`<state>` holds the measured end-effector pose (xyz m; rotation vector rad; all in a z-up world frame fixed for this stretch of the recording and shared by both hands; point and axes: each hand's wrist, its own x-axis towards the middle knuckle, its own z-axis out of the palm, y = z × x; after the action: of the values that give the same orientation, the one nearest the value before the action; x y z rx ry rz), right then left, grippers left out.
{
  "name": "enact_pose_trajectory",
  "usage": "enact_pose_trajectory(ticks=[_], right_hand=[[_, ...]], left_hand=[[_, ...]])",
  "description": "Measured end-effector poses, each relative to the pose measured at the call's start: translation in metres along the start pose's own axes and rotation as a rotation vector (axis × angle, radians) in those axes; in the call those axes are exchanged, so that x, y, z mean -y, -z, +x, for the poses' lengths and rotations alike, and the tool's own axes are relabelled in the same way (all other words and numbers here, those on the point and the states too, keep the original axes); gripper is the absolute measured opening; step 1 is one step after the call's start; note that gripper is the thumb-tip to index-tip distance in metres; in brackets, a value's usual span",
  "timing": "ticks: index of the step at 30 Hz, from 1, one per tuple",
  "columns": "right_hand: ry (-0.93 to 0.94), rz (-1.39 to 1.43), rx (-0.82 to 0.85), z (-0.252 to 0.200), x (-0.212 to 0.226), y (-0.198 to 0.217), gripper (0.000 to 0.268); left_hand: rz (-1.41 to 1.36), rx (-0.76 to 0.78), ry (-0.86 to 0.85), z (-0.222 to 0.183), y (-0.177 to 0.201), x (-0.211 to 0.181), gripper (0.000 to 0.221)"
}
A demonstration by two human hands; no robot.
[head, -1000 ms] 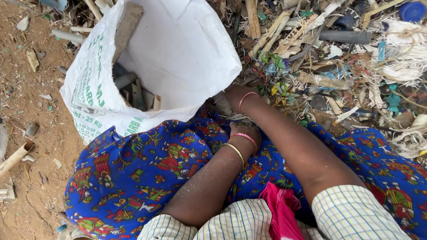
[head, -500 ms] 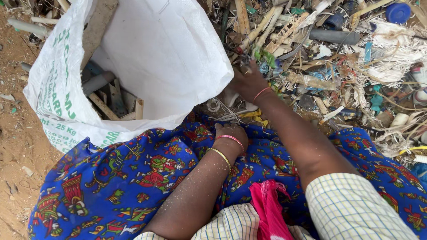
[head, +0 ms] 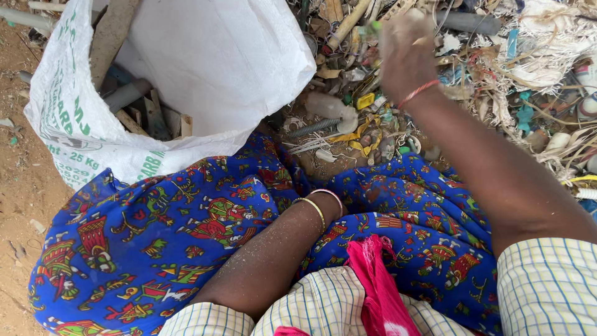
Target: The person picks through a large pile of garbage on the ground, selecting specific pieces of wood, plastic, and other debris and placing them into a white bag.
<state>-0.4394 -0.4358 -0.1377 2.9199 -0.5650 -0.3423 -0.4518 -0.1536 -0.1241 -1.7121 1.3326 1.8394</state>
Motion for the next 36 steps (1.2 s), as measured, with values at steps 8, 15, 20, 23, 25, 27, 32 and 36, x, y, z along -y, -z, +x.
enact_pose_trajectory(ticks=[8,15,20,23,25,27,32,36], right_hand=[[0.855,0.018,0.474,-0.063,0.135,-0.054,0.049],[0.745,-0.215,0.124,-0.017,0.057,-0.073,0.061],[0.225,-0.237,-0.171,0.009,-0.021,-0.048,0.025],[-0.101,0.069,-0.07,0.019,-0.051,-0.018,0.03],[0.022,-0.126,-0.147,0.015,-0.039,-0.007,0.045],[0.229,-0.157,-0.309,0.006,0.002,-0.009,0.04],[0.885,0.088,0.559,-0.047,0.132,-0.041,0.028],[0.689,0.523,0.545,-0.069,0.158,-0.064,0.064]], left_hand=[[0.015,0.078,-0.033,0.01,-0.007,-0.006,0.041],[0.012,0.103,-0.049,0.018,-0.008,0.005,0.039],[-0.028,0.076,-0.053,0.013,-0.001,0.005,0.038],[0.007,0.053,0.055,0.004,0.016,0.001,0.038],[0.029,0.022,0.03,-0.005,0.023,0.001,0.038],[0.053,0.002,0.018,-0.012,0.029,0.0,0.038],[0.088,-0.086,0.135,-0.024,0.042,0.0,0.038],[0.001,-0.292,0.294,-0.026,0.056,0.01,0.036]])
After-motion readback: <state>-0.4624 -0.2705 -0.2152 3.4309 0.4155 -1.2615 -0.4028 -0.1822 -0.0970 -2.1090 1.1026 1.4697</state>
